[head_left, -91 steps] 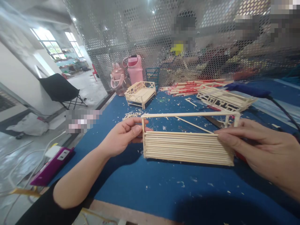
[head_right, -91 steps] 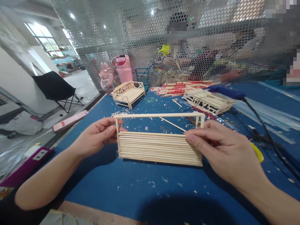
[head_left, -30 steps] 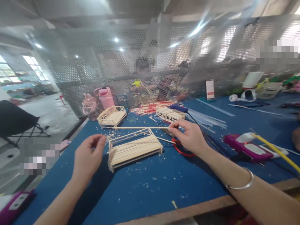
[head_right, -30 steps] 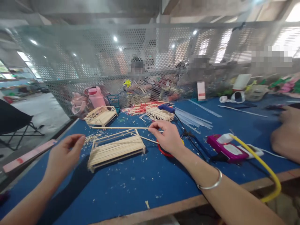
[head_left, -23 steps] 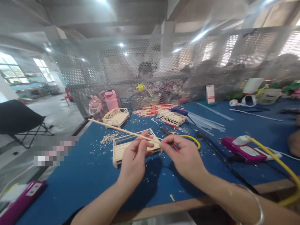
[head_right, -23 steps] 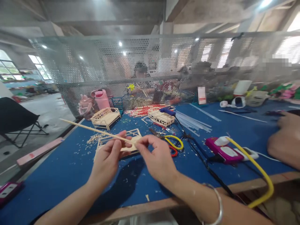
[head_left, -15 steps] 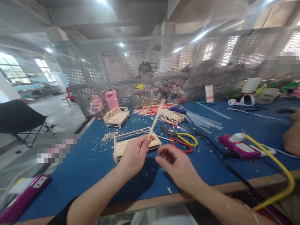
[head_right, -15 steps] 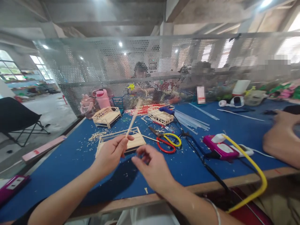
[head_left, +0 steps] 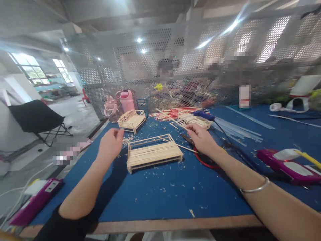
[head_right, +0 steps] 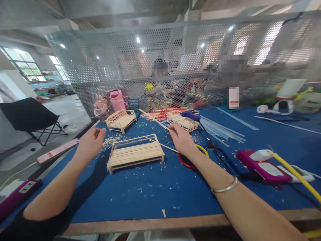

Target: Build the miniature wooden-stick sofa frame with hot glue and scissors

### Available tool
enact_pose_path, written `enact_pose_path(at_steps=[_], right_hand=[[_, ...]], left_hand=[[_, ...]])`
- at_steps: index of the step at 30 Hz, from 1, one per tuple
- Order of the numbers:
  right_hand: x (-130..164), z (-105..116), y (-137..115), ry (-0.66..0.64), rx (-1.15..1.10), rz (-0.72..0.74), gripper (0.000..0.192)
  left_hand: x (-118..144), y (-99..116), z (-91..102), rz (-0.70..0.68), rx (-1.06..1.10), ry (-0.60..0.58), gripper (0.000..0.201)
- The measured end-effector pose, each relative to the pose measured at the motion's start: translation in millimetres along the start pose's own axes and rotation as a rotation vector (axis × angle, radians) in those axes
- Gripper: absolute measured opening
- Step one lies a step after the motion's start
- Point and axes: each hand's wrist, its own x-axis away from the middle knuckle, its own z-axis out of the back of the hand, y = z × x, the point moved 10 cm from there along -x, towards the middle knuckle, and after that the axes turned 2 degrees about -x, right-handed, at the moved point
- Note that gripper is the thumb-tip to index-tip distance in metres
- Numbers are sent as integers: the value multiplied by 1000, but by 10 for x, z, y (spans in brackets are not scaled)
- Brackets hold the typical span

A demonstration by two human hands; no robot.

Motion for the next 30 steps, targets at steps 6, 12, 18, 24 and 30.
enact_pose_path(at_steps=[6,12,18,24,30], right_hand=[[123,-96,275,-50,-94,-122,17],[227,-177,-53,-124,-122,40,18],[327,49,-341,59,-27,258,10],[502,143,-604,229,159,564,7],[646,52,-808,244,261,694,9]], left_hand=[[172,-532,-564,300,210,-431,36],[334,-360,-676,289,462,-518,32],[427,-223,-513,248,781,-391,39],[531,-194,-575,279,973,-423,30],[571,-294,-607,436,1038,-382,22]])
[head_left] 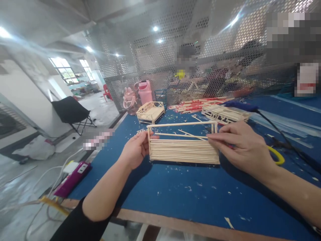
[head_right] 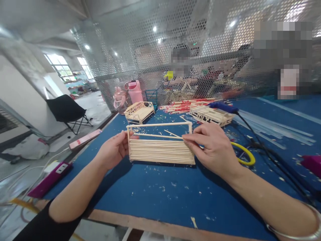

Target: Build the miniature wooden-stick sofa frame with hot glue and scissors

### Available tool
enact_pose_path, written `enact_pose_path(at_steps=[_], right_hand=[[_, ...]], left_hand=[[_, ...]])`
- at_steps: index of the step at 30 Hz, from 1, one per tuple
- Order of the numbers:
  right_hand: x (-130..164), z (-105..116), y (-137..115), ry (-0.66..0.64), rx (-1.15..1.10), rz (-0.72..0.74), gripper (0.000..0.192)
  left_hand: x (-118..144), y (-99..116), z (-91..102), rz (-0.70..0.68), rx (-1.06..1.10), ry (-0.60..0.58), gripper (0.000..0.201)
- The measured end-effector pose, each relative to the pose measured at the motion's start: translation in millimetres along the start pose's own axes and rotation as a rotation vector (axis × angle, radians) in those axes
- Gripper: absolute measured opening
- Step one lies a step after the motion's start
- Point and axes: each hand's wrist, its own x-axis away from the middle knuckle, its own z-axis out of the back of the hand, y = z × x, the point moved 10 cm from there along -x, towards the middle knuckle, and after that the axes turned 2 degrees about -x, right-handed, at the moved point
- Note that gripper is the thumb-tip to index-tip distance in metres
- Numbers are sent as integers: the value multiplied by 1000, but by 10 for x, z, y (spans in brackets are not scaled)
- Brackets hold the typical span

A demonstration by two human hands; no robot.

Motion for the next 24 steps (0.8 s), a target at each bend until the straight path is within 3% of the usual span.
enact_pose_path(at_steps=[3,10,18,24], right_hand=[[-12,-1,-82,-1,-5,34,11],[-14,-55,-93,-47,-8,11,15],[-32,-79,-151,-51,9,29,19],[-19,-153,-167,-80,-1,34,16]], left_hand=[[7,-9,10,14,15,15,31],[5,-23,12,7,8,0,18],[44,-3,-13,-1,1,13,26],[29,5,-13,-32,-10,-12,16]])
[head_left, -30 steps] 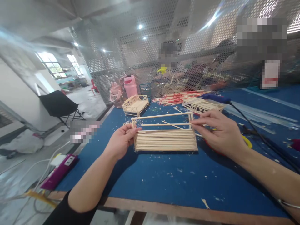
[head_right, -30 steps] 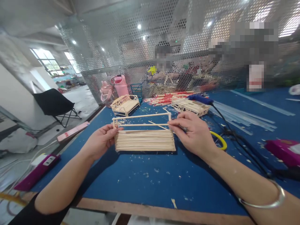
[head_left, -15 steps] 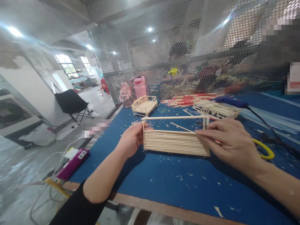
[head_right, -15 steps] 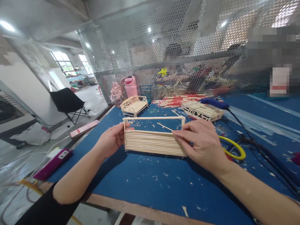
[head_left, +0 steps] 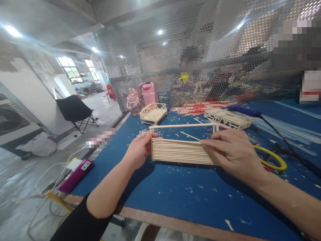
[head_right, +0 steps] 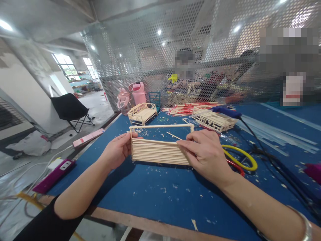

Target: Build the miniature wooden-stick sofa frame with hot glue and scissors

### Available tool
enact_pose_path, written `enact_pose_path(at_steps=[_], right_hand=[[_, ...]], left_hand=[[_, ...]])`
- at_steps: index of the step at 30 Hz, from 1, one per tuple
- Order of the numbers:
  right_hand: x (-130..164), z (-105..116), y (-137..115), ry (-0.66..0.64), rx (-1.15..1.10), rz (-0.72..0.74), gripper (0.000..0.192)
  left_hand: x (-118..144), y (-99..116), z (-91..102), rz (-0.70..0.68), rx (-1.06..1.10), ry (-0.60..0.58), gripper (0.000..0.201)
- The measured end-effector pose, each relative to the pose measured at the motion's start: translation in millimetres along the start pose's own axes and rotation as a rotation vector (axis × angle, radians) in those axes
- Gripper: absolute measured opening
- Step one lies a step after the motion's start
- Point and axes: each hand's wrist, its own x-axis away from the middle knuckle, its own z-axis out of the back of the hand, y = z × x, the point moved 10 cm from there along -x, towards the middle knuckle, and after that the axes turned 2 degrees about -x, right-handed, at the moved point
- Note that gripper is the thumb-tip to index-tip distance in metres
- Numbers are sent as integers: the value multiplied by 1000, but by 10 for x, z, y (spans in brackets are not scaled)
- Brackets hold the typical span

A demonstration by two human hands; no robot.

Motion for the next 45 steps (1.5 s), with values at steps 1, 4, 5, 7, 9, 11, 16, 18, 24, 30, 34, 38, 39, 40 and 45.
enact_pose_path(at_steps=[1,4,5,7,9,11,16,18,24,30,34,38,39,40,45], right_hand=[[-1,1,7,-1,-2,-5,17],[-7,20,27,-1,1,-6,20],[-9,27,26,1,4,0,21],[-13,29,21,-2,12,13,22],[-15,17,23,-8,20,10,21],[-15,5,35,-8,19,-5,20],[-10,6,65,15,16,-17,20],[-10,-3,76,13,17,-19,19],[-6,-39,117,0,13,-57,21],[11,-95,172,-40,14,-105,21],[4,-122,135,-51,29,-82,20],[-21,-20,125,-4,-46,-47,20],[-26,35,166,21,-81,-60,24],[-29,100,236,52,-112,-91,26],[0,213,703,17,-231,-339,16]], left_hand=[[-3,2,-3,-5,-1,-6,15],[-3,3,-19,-6,-4,-21,16],[-2,3,-21,-5,-4,-19,16],[-2,0,-19,0,-7,-9,16],[-4,-1,-15,2,-11,-1,15],[-7,-3,-7,4,-14,6,15],[-5,5,-14,-9,-16,-11,16],[-2,6,-16,-11,-16,-15,17],[-3,8,-27,-15,-25,-22,16],[-9,29,-37,-53,-65,-28,23],[-22,54,-45,-103,-117,-35,37],[-30,63,-21,-104,-147,1,48],[-32,68,-16,-102,-155,10,50],[-35,74,-13,-99,-164,16,51],[-49,108,-65,-97,-183,-14,53]])
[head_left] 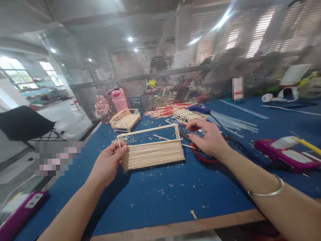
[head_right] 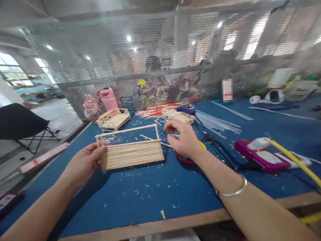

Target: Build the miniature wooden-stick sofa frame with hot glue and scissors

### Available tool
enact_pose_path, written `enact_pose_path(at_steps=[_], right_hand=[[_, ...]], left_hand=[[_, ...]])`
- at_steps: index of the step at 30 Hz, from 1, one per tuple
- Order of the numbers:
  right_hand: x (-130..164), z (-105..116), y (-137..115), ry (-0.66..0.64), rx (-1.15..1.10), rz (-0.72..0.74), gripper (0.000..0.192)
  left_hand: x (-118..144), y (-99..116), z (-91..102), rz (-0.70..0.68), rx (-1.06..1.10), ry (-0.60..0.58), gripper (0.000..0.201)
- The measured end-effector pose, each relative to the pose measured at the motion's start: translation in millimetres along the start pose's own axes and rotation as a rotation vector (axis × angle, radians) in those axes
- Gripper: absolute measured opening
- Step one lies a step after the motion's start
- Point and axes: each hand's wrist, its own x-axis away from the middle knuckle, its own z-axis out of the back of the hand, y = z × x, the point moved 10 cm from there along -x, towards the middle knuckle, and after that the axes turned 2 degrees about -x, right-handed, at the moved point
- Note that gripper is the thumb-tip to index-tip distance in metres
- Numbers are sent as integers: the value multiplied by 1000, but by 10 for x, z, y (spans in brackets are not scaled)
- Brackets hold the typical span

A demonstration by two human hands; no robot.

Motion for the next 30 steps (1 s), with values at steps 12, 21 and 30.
enact_pose_path(at_steps=[12,21,30], right_hand=[[12,-209,-115,-165,25,123,13],[-6,-154,130,-40,-14,-129,15],[-7,20,468,123,-131,-445,14]], left_hand=[[-19,23,-7,-3,6,13,48],[-116,-61,89,54,13,132,34],[-200,25,401,-100,-416,292,32]])
